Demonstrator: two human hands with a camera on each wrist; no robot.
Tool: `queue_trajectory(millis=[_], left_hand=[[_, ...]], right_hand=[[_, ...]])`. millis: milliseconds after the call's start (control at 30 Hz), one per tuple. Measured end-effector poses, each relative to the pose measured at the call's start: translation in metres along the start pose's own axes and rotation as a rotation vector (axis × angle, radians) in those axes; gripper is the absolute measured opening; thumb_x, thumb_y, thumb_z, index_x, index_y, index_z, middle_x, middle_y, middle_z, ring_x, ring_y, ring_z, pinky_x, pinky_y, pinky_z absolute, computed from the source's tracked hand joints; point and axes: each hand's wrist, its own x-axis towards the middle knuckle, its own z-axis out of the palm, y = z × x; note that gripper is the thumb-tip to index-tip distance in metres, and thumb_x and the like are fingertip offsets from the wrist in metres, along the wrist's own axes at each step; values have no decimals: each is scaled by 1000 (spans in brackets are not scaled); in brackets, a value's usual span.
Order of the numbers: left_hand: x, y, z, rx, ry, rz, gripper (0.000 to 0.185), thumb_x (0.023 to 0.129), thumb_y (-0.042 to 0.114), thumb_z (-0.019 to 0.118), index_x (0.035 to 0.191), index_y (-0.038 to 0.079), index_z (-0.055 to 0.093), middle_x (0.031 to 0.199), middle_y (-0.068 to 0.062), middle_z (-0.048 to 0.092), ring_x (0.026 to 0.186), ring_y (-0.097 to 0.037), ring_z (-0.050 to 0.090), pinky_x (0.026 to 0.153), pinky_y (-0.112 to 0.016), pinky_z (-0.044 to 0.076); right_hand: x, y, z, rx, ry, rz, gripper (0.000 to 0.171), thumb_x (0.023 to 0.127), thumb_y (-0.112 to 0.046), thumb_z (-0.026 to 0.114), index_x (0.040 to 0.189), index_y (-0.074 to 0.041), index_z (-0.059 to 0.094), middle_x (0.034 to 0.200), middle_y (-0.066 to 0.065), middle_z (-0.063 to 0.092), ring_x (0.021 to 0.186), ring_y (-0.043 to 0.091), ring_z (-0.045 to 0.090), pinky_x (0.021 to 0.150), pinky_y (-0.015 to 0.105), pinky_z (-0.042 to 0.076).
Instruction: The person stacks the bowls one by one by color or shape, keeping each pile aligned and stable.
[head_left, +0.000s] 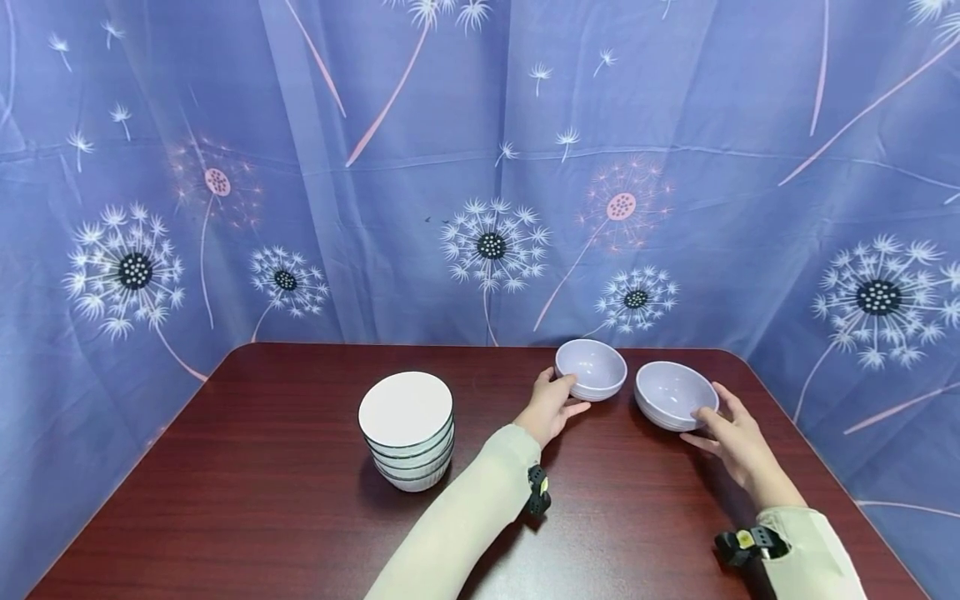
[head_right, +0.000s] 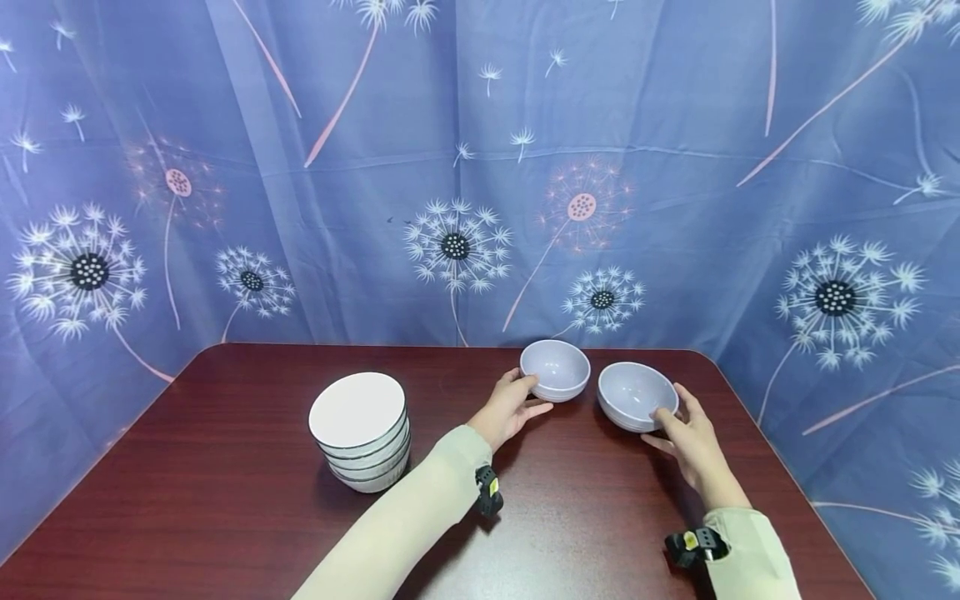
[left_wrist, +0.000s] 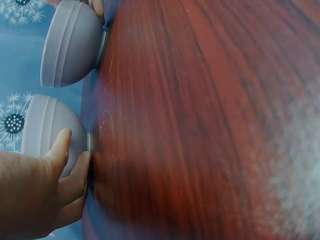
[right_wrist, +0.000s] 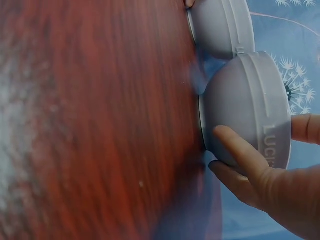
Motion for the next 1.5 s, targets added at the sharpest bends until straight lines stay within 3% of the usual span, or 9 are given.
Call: queue_trajectory(millis=[367,667,933,1167,1500], left_hand=[[-1,-1,2,-58,8,37,59,80,-7,49,135,2,28,122,-28,39,99,-38,52,76,-50,49],[-4,3,1,-85,9,43,59,80,-8,49,135,1,28,125,-31,36,103,-39,49,76,-50,49],[-9,4,-2,-75,18,43,60,80,-8,49,135,1,27,127,-31,34,104,-39,48,74,-49,50],[-15,7,-5,-91,-5,43,63,79,-8,48,137,0,24,127,-31,34,106,-38,47,74,-47,50],[-25,11,-11,-89,-17,50,61,79,-8,47,136,0,27,125,-31,36,105,-37,48,75,-47,50]], right_hand=[[-4,-5,6,24,-1,10,76,88,-4,46,141,-10,-8,130,27,4,79,4,54,72,35,53],[-3,-8,8,41,10,15,77,87,-2,45,142,-12,-9,136,28,-8,85,0,51,75,35,52],[-3,-6,8,61,27,24,77,87,-3,47,142,-14,-6,135,25,-3,82,2,54,74,36,52],[-6,-6,8,81,26,6,77,87,-4,48,142,-12,-5,126,19,11,79,4,56,71,36,53],[-5,-6,8,92,21,23,77,88,-5,48,142,-16,-6,132,25,-1,82,4,55,73,36,53]])
